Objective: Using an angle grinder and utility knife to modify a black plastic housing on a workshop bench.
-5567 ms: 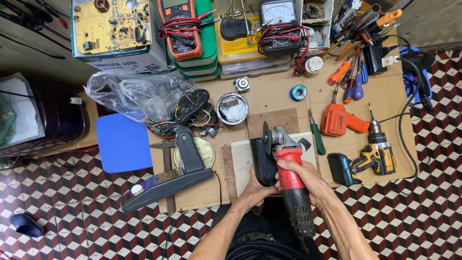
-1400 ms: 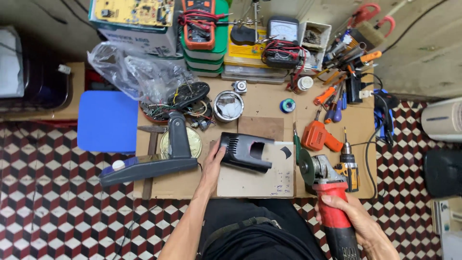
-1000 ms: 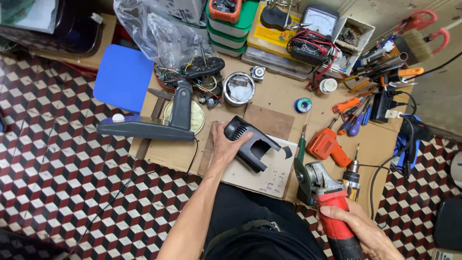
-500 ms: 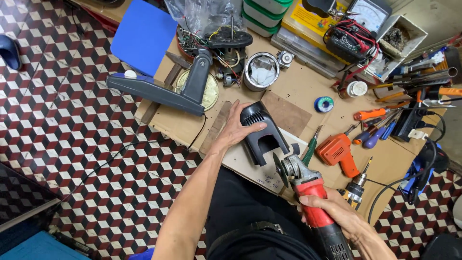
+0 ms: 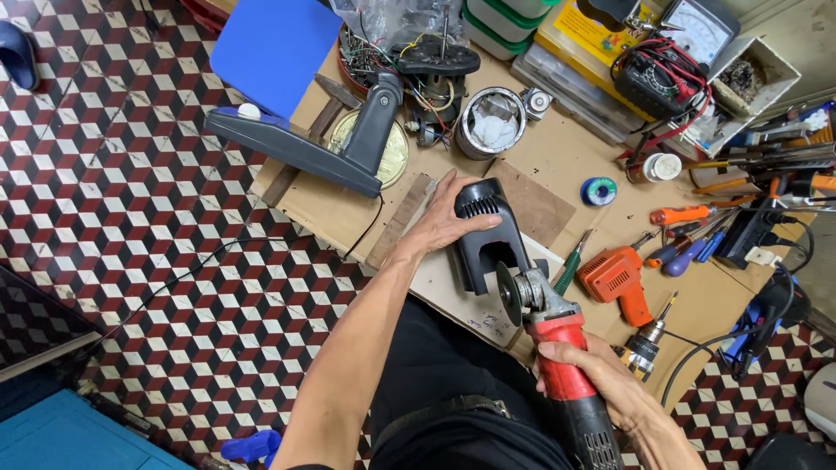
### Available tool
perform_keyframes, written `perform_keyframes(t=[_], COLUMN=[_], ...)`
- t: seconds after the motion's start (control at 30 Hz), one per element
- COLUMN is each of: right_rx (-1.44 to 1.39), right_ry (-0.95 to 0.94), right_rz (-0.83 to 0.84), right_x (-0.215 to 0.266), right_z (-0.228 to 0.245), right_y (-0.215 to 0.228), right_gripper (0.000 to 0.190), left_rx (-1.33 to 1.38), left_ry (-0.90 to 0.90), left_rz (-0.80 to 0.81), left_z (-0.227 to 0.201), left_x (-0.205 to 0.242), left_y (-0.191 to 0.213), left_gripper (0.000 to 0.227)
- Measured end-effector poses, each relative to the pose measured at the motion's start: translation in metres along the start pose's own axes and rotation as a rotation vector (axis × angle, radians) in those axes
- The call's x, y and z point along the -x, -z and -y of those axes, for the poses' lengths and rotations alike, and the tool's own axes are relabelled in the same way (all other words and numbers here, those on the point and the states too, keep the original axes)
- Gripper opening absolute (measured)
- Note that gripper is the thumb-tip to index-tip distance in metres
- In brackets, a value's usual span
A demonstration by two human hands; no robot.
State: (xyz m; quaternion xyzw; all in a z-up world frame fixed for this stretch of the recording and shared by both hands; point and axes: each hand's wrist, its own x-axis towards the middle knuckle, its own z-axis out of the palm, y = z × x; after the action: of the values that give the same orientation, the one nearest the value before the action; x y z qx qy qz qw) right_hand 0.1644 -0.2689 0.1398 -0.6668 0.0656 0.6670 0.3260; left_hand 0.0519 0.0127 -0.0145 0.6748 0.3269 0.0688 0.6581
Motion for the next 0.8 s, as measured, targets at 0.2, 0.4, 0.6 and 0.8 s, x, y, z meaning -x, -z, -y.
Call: perform_keyframes(t=[0.2, 0.4, 0.6, 0.8], right_rx=[-0.008, -0.011, -0.016, -0.018], right_ry=[-0.015, 0.003, -0.016, -0.053], right_rz=[-0.033, -0.016, -0.01, -0.021], right_x=[-0.007, -0.013, -0.019, -0.022], right_z=[-0.002, 0.001, 0.003, 0.01], right_y=[-0.006, -0.014, -0.014, -0.017], right_gripper=[0.053, 0.052, 0.051, 0.052], left_rx=[0.01, 0.003, 0.006, 0.02], left_ry=[0.021, 0.02, 0.028, 0.051], left_rz=[0.035, 0.036, 0.035, 0.034], left_z=[-0.002, 0.0, -0.001, -0.002], left_x=[-0.004, -0.005, -0.003, -0.005], left_y=[0.0, 0.001, 0.002, 0.001], left_gripper=[0.094, 0.094, 0.095, 0.097])
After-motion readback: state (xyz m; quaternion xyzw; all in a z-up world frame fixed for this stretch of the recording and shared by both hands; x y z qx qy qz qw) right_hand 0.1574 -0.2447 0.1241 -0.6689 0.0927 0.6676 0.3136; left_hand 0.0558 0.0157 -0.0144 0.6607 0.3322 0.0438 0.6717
